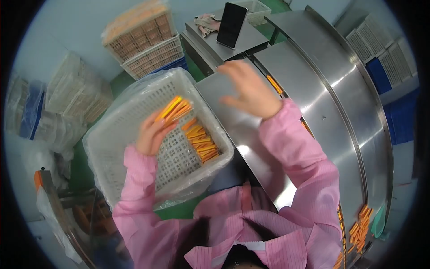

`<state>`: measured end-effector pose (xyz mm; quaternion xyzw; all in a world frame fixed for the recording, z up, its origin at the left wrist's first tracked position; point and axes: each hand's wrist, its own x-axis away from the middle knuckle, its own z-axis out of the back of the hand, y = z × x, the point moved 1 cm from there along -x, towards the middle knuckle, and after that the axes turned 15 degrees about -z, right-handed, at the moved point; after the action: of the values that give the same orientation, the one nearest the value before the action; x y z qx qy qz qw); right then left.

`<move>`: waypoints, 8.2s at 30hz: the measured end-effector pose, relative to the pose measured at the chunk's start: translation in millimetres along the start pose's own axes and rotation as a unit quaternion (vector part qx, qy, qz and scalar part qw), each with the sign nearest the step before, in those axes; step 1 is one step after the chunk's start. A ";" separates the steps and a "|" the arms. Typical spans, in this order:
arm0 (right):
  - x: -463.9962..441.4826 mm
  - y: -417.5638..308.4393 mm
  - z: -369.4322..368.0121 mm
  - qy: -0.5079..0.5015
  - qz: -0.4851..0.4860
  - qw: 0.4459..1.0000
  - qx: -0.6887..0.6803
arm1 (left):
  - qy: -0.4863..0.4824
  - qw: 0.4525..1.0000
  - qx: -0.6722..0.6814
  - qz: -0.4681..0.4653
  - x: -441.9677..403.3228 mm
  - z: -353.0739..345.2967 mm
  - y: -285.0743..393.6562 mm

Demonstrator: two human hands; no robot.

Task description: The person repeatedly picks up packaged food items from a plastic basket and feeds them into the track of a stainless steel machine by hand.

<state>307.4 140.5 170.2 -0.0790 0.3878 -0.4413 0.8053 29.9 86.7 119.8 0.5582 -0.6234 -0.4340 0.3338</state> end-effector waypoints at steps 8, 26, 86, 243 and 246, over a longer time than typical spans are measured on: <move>40.6 -50.8 -20.5 -0.126 -0.006 0.970 0.207 | -0.169 0.982 -0.084 0.010 -10.8 -74.1 -9.4; 84.2 140.7 78.1 -0.150 -0.492 0.846 0.142 | 0.095 0.963 -0.254 0.012 -62.3 84.6 -99.9; 66.3 112.7 -16.9 -0.156 -0.128 0.963 0.180 | -0.146 0.736 -0.644 0.149 -59.5 129.7 -231.9; 176.7 110.9 64.4 -0.024 -0.361 0.896 0.257 | 0.040 0.732 -0.656 0.181 -72.6 143.8 -236.4; 176.8 104.0 74.2 -0.034 -0.446 0.862 0.238 | 0.024 0.699 -0.691 0.182 -76.8 136.2 -239.3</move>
<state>481.2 50.2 74.2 -0.0643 0.1665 -0.8292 0.5296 16.3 185.3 -148.1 0.0560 -0.2294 -0.6599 0.7133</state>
